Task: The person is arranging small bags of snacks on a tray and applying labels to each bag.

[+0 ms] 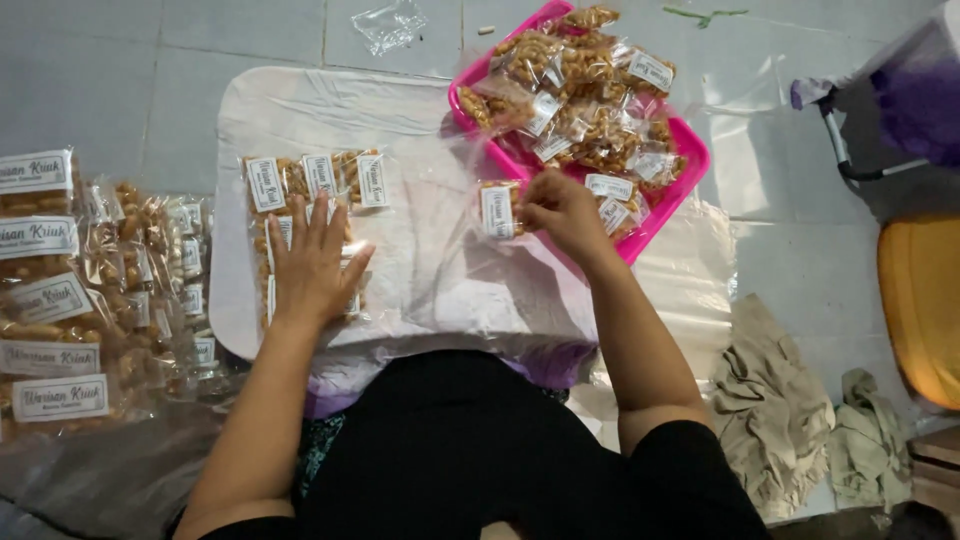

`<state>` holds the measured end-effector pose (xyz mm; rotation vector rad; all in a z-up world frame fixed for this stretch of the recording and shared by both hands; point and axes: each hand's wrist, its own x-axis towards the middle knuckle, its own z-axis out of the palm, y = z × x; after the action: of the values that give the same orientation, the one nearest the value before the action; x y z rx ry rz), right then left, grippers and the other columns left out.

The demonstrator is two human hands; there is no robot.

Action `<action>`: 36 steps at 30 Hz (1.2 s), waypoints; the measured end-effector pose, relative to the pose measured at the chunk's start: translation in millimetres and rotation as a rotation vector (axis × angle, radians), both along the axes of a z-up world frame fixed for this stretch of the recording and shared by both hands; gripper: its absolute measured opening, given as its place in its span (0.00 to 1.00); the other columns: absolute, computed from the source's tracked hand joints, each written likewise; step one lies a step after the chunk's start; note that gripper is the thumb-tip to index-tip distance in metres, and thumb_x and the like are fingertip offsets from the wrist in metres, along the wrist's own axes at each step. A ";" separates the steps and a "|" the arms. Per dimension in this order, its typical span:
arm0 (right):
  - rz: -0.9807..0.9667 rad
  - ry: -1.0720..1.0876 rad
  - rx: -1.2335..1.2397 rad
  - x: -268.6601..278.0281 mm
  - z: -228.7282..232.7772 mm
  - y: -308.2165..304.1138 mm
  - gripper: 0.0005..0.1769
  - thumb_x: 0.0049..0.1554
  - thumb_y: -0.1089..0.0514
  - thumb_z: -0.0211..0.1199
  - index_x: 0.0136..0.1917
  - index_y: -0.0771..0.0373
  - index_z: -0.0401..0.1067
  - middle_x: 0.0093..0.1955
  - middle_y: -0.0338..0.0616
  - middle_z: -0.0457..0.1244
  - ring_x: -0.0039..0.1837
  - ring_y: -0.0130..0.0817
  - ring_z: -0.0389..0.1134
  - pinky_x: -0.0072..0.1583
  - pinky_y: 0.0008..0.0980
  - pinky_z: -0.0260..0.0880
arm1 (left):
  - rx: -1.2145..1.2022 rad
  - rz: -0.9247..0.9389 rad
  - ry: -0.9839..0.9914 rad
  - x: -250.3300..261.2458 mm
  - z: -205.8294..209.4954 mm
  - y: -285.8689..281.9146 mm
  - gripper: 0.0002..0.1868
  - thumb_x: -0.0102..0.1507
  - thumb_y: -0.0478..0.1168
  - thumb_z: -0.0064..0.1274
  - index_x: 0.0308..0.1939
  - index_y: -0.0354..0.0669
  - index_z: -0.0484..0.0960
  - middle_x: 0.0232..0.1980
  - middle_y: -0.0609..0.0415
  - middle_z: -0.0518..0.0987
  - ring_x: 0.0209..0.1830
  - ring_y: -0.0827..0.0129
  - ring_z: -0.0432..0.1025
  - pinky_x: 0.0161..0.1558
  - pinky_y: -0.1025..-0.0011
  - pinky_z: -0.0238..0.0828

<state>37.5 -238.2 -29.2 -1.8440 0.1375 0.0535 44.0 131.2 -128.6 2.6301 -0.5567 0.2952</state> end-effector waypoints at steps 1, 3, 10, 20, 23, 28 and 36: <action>0.001 -0.001 -0.002 2.9 2.9 2.3 0.12 0.53 0.72 0.69 0.49 0.63 0.73 0.37 0.52 0.69 0.36 0.38 0.74 0.38 0.30 0.79 | -0.002 0.001 -0.001 0.5 1.0 -0.8 0.40 0.72 0.69 0.35 0.72 0.40 0.72 0.79 0.36 0.62 0.81 0.35 0.48 0.73 0.29 0.32; 0.081 0.041 -0.003 8.2 7.0 8.0 0.10 0.53 0.74 0.66 0.49 0.68 0.78 0.39 0.55 0.69 0.38 0.36 0.74 0.42 0.31 0.80 | 0.028 -0.004 -0.087 0.5 2.0 -1.1 0.40 0.71 0.68 0.39 0.71 0.37 0.73 0.77 0.33 0.66 0.79 0.34 0.54 0.72 0.28 0.35; 0.101 -0.010 -0.095 25.0 4.3 9.6 0.13 0.53 0.71 0.69 0.53 0.66 0.80 0.40 0.54 0.70 0.41 0.34 0.73 0.45 0.30 0.80 | 0.032 0.013 -0.108 1.6 -1.5 -2.2 0.46 0.66 0.73 0.43 0.73 0.40 0.71 0.74 0.33 0.68 0.77 0.35 0.57 0.70 0.28 0.40; 0.051 -0.047 -0.127 26.6 36.9 -1.3 0.11 0.57 0.69 0.69 0.55 0.66 0.80 0.41 0.54 0.70 0.41 0.35 0.74 0.45 0.31 0.81 | 0.036 0.023 -0.018 -0.4 6.0 -2.3 0.49 0.65 0.75 0.40 0.76 0.42 0.66 0.77 0.36 0.65 0.78 0.38 0.55 0.73 0.31 0.36; 0.093 -0.013 -0.166 17.6 47.6 -9.3 0.12 0.58 0.70 0.66 0.56 0.69 0.78 0.40 0.56 0.69 0.41 0.37 0.74 0.45 0.32 0.80 | 0.051 0.022 -0.008 0.5 6.2 -2.0 0.49 0.66 0.76 0.38 0.76 0.42 0.65 0.78 0.36 0.64 0.79 0.39 0.54 0.74 0.32 0.35; 0.187 0.122 -0.123 16.2 35.3 -2.6 0.13 0.55 0.71 0.65 0.55 0.71 0.78 0.39 0.57 0.69 0.41 0.37 0.73 0.47 0.34 0.79 | 0.058 0.034 0.025 0.5 3.7 -2.9 0.50 0.66 0.77 0.36 0.76 0.42 0.65 0.78 0.37 0.63 0.80 0.40 0.53 0.74 0.33 0.33; 0.142 0.037 -0.099 18.5 42.5 -5.3 0.12 0.59 0.71 0.64 0.57 0.70 0.78 0.43 0.55 0.69 0.45 0.36 0.73 0.50 0.33 0.79 | 0.044 0.033 0.016 2.2 0.9 -2.8 0.49 0.65 0.76 0.39 0.76 0.42 0.65 0.79 0.38 0.63 0.80 0.41 0.52 0.75 0.33 0.31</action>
<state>55.9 -243.5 13.4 -1.9500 0.0347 0.1829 46.1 128.4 -127.7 2.6844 -0.5203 0.2751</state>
